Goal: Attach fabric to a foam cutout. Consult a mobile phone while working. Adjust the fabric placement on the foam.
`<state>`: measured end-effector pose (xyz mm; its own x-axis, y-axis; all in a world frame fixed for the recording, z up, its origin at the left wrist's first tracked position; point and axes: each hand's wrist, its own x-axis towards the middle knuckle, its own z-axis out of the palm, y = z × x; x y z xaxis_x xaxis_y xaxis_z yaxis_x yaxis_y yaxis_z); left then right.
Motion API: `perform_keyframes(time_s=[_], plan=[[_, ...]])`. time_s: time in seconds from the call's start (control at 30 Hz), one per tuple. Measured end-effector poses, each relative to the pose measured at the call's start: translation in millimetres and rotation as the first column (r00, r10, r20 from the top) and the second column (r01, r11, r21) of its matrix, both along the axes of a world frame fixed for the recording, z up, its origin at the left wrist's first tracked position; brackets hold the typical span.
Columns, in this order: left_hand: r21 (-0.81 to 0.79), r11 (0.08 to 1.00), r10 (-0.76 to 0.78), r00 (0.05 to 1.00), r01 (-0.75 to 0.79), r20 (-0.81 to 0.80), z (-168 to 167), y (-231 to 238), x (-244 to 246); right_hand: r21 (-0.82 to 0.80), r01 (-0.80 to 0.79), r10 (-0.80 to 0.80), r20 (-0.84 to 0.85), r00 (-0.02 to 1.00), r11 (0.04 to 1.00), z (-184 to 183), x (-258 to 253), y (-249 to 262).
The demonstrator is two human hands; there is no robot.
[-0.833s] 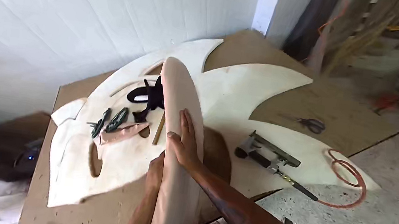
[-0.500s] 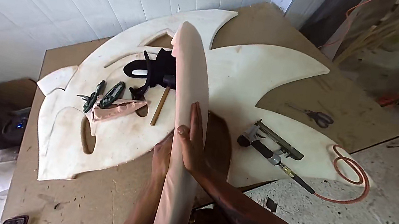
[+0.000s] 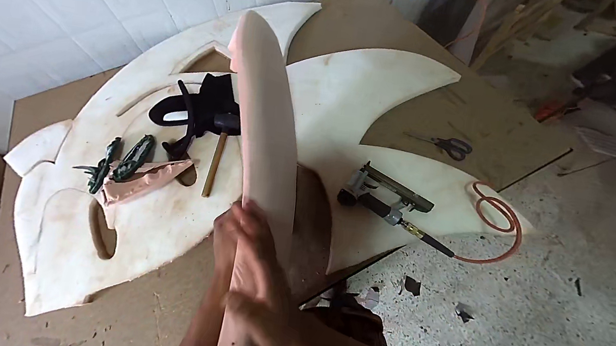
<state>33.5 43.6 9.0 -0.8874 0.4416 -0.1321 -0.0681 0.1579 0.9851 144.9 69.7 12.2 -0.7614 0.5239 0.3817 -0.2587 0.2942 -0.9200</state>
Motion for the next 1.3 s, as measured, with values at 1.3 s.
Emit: perform_keyframes(time_s=[1.3], plan=[[-0.481,0.869,-0.437,0.636,0.115,-0.636,-151,86,105,0.162,0.178,-0.240,0.681,0.691,0.971,-112,176,220]])
